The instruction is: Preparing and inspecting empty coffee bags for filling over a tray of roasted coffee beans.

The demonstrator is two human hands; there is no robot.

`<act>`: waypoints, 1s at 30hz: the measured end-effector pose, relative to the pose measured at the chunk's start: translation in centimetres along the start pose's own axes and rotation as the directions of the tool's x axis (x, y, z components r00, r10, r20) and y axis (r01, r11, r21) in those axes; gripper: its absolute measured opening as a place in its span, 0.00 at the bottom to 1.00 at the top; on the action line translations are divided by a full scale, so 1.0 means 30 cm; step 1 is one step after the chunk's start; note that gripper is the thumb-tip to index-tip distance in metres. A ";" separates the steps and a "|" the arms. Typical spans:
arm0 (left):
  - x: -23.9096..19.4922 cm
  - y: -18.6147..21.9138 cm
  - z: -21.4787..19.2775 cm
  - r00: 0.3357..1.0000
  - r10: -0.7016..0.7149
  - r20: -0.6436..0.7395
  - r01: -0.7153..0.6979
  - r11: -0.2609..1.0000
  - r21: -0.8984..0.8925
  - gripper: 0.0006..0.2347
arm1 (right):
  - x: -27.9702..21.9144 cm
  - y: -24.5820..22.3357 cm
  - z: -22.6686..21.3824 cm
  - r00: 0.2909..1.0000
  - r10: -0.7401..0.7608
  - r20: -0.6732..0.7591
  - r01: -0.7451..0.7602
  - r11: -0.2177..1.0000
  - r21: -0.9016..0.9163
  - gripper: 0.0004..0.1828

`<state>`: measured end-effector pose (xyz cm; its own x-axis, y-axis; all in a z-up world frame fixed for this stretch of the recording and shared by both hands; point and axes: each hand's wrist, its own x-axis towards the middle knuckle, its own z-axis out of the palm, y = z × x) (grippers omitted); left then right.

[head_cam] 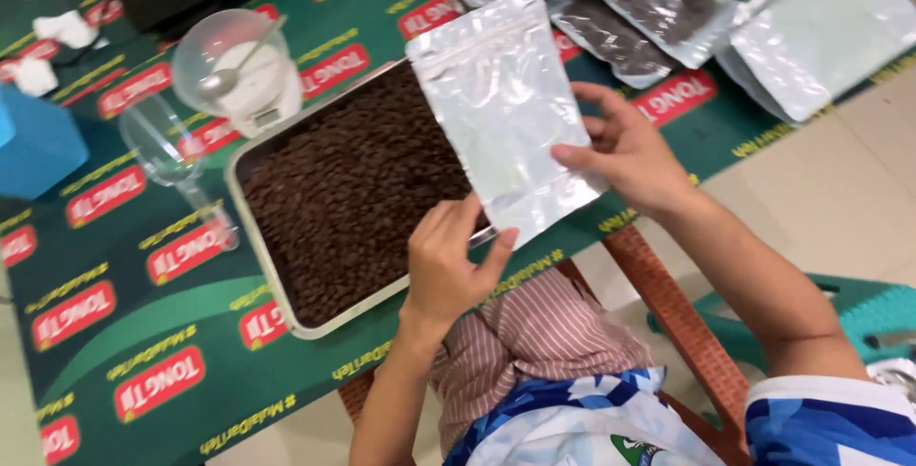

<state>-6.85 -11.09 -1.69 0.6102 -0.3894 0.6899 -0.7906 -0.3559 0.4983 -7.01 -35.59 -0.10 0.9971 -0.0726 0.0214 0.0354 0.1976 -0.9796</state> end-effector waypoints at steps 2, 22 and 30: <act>0.030 0.063 0.058 1.000 0.022 0.013 -0.021 0.998 -0.057 0.23 | -0.064 -0.056 -0.107 0.994 -0.053 -0.098 0.045 0.995 -0.085 0.40; 0.219 0.291 0.464 0.707 0.465 0.534 -0.481 0.869 -0.119 0.21 | -0.180 -0.027 -0.800 0.795 -0.393 -0.463 -0.321 0.375 -0.870 0.22; 0.180 0.156 0.521 0.598 0.300 0.743 -0.355 0.930 -0.089 0.20 | -0.192 -0.053 -0.798 0.690 -0.294 -0.661 -0.475 0.505 -0.721 0.13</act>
<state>-6.44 -28.15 -3.83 0.1663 -0.9709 0.1722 -0.9570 -0.1169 0.2655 -14.42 -58.90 -3.45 0.6336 -0.7545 0.1710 -0.5039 -0.5702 -0.6488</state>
